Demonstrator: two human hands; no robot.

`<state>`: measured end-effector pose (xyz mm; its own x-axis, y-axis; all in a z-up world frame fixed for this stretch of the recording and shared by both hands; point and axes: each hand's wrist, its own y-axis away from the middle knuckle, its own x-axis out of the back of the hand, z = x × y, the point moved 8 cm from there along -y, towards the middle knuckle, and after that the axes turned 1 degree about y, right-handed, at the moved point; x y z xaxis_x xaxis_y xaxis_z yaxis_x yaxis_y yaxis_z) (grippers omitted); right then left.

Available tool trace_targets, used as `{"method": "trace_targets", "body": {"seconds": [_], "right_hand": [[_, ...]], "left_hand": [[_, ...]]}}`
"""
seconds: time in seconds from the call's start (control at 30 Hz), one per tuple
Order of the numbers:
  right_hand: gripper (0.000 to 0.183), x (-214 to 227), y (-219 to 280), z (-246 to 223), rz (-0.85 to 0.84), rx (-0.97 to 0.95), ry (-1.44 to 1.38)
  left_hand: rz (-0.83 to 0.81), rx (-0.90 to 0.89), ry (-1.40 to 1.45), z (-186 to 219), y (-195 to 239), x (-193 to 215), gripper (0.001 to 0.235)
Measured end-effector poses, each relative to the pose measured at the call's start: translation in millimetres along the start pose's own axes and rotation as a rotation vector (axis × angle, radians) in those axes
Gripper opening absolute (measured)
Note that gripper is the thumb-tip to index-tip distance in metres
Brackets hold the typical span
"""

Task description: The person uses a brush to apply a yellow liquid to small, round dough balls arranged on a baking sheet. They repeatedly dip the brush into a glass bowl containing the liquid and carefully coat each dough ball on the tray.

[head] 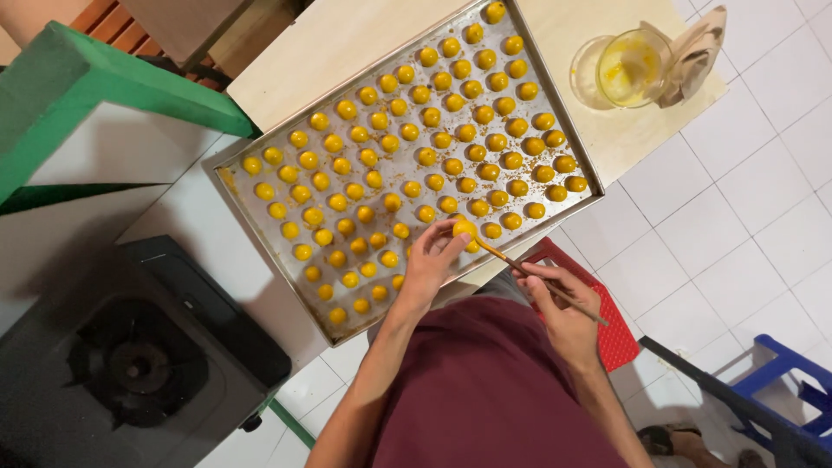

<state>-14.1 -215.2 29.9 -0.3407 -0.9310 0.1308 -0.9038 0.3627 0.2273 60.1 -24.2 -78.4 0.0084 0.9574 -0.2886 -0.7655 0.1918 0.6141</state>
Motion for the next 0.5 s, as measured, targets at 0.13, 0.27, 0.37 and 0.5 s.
{"method": "trace_targets", "body": {"seconds": [0.13,0.27,0.37,0.5], "right_hand": [[0.02,-2,0,0,0.016,0.023,-0.001],[0.02,-10,0,3,-0.008,-0.007,-0.005],[0.02,-9,1,10,-0.011,-0.032,0.0],[0.02,-4,-1,11,-0.002,-0.056,0.03]], "left_hand": [[0.011,0.028,0.087,-23,-9,8,0.041],[0.1,-0.012,0.068,-9,-8,16,0.044],[0.171,-0.126,-0.081,20,-6,29,0.046],[0.24,-0.339,-0.605,46,-31,61,0.04]]}}
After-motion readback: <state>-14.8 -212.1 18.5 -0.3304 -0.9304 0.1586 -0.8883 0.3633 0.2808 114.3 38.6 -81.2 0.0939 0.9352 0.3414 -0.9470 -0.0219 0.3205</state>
